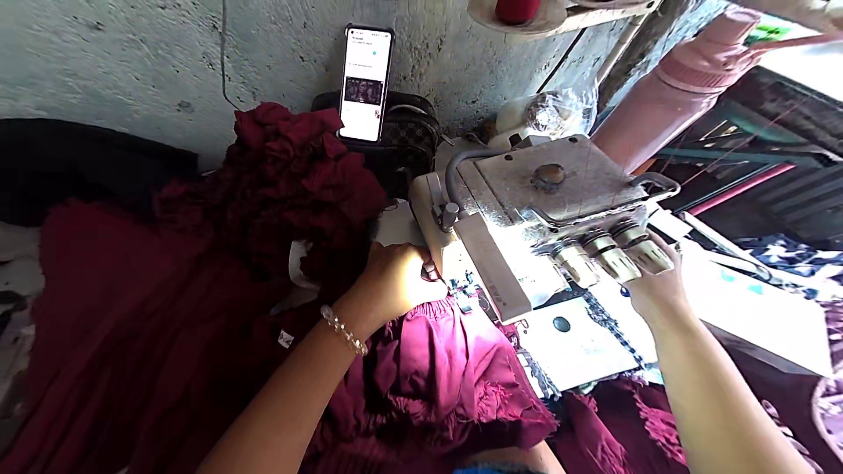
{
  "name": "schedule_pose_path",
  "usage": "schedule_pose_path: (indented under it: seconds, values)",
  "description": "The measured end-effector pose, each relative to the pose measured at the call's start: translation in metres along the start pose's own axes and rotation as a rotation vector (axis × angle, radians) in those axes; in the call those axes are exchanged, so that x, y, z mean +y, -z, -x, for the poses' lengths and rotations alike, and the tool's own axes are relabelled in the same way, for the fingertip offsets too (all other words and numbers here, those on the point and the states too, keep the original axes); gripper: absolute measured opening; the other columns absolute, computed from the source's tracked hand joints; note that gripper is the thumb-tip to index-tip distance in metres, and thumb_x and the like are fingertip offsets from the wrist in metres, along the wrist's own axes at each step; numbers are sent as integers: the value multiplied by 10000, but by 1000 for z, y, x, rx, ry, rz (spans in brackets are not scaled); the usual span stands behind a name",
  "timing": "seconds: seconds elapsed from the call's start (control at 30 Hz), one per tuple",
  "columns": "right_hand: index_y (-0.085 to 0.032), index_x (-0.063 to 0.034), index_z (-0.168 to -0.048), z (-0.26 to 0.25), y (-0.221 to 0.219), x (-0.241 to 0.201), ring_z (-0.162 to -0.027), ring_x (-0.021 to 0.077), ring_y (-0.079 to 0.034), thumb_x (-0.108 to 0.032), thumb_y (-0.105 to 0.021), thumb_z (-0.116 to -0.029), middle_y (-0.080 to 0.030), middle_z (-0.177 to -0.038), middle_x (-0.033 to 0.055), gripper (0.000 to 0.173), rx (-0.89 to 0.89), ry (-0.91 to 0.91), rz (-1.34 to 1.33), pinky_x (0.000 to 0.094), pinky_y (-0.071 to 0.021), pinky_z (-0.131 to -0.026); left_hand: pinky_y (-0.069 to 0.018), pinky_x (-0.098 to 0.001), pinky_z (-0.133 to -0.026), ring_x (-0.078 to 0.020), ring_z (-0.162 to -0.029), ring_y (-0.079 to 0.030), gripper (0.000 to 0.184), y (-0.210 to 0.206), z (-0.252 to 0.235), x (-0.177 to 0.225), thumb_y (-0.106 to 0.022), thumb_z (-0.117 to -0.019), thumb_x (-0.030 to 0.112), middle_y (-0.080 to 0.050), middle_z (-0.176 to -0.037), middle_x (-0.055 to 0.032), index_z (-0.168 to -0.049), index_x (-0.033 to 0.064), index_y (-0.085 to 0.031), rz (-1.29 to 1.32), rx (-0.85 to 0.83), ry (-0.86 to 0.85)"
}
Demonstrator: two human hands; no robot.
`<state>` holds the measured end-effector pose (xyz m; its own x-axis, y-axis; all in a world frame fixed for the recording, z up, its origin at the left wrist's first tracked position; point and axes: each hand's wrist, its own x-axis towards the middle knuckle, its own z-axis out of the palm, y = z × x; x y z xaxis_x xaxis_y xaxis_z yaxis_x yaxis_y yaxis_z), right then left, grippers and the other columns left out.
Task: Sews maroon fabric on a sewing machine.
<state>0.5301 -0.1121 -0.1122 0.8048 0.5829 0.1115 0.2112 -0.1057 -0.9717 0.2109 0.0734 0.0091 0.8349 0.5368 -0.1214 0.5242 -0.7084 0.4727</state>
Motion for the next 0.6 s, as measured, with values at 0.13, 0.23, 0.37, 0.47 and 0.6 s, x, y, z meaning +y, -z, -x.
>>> schedule_pose_path:
  seconds: [0.13,0.23,0.37,0.47,0.6]
  values:
    - [-577,-26,-1174,47,13,-21,-561,-98,-493,-258,-477,-1074,-597,-897,-118,271,88,205,72,93,-438,-506,-407,-575,-815,-335,-875,-639,240,-11,9,-22,-839,-763,294,-679,-799,-109,-759,81,-729,-309,387,-56]
    - [-587,39,-1142,84,13,-31,-594,-130,-487,-245,-491,-1068,-628,-956,-75,309,92,330,145,72,-434,-545,-369,-566,-829,-331,-960,-602,228,-15,15,-30,-810,-763,295,-662,-911,-97,-742,91,-711,-333,474,-21]
    - [-672,-39,-1101,119,-10,-38,-725,-109,-518,-280,-540,-1061,-649,-1032,-15,277,-16,564,215,62,-426,-625,-359,-582,-877,-333,-1024,-600,245,-25,12,-26,-818,-768,319,-674,-986,-100,-765,92,-727,-382,538,37]
    - [-666,-138,-1058,136,-47,-54,-862,-68,-580,-311,-566,-1049,-651,-1022,-41,201,-143,681,171,72,-468,-726,-360,-594,-889,-343,-1048,-600,233,-26,14,-25,-842,-756,302,-683,-1008,-96,-771,100,-727,-405,580,61]
    - [-725,-129,-1022,141,-92,-75,-862,17,-658,-239,-630,-1000,-708,-947,20,147,-253,809,174,136,-529,-746,-373,-610,-888,-336,-1035,-631,212,-27,50,-4,-665,-824,334,-701,-1032,-78,-763,132,-691,-456,694,-2]
